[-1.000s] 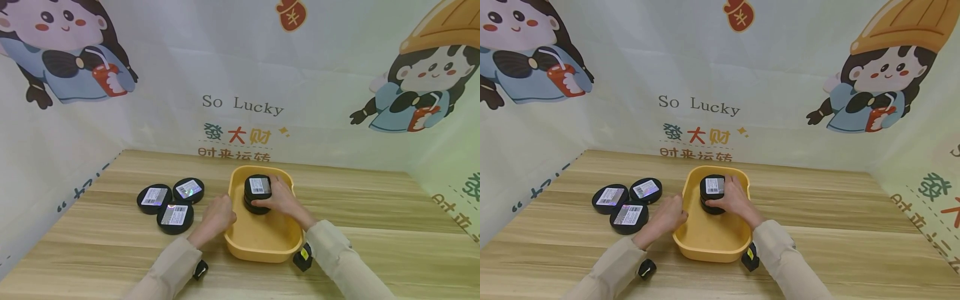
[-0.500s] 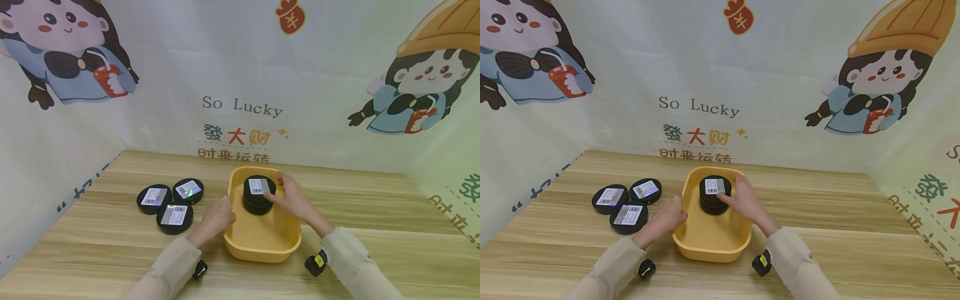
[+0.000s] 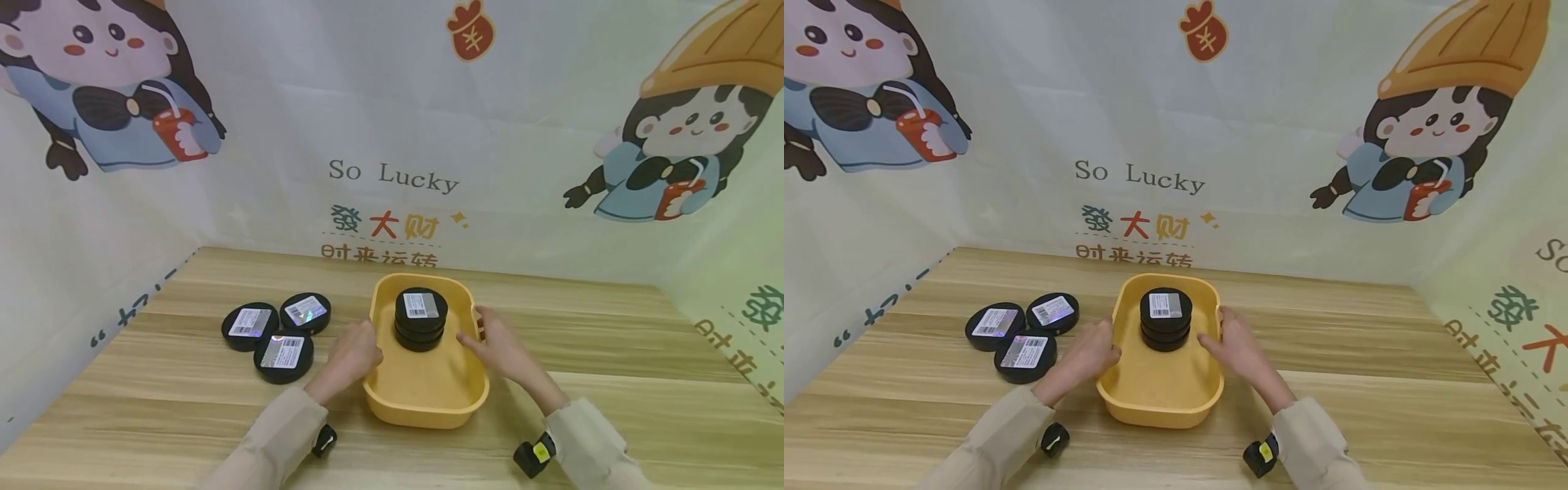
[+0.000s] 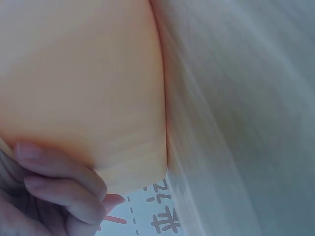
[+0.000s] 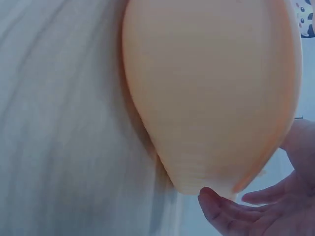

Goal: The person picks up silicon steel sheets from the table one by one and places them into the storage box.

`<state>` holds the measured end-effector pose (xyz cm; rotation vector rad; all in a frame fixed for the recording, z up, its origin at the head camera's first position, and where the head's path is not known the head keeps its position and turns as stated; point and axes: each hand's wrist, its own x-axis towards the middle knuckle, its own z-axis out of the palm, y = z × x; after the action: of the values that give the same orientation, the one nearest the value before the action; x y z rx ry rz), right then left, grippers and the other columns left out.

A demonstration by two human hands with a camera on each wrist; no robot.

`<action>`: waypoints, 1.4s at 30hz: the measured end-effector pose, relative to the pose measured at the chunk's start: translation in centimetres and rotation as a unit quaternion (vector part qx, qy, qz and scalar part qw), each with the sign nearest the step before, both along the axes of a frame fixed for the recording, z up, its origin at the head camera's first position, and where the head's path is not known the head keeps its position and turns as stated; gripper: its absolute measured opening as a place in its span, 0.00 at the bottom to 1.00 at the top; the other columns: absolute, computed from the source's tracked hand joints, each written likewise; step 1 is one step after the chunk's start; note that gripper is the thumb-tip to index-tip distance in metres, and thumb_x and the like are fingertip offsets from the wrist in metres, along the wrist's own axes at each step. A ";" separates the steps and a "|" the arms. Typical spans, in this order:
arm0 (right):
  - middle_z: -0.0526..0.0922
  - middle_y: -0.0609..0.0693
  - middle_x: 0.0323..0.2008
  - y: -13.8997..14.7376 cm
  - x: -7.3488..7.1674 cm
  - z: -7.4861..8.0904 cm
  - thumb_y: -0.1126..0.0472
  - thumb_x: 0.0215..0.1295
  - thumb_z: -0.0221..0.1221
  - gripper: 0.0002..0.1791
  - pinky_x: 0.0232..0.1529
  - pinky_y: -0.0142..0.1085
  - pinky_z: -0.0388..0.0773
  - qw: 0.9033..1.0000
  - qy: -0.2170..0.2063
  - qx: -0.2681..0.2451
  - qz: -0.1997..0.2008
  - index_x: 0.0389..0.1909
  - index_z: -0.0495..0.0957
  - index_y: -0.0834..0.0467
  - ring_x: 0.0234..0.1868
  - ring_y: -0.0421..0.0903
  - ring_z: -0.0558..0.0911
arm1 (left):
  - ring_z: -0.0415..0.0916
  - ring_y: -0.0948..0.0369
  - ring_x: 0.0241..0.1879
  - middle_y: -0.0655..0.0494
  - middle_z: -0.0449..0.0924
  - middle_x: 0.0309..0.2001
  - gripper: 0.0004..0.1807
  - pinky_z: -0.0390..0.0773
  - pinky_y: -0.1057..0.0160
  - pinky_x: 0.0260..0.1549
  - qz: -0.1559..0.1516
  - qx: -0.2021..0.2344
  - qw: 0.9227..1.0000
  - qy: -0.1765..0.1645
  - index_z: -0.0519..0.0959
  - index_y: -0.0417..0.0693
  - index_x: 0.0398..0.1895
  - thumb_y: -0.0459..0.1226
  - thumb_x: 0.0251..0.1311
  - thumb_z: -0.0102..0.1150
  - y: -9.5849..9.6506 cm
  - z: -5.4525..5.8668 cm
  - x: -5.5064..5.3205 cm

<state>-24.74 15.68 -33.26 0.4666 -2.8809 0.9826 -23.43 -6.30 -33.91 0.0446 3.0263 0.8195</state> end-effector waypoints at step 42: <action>0.72 0.61 0.34 -0.4 1.1 -2.1 0.67 0.57 0.41 0.20 0.32 0.37 0.74 0.985 -0.122 -0.110 -0.054 0.48 0.63 0.77 0.32 0.49 0.74 | 0.70 0.60 0.26 0.52 0.74 0.25 0.18 0.71 0.62 0.26 -0.167 0.060 0.983 0.044 0.71 0.34 0.48 0.40 0.63 0.45 -3.6 0.0 -0.1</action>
<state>-23.60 15.29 -35.41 0.1821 -2.9134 1.4085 -23.52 -9.87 -33.88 0.5867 2.9182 0.9840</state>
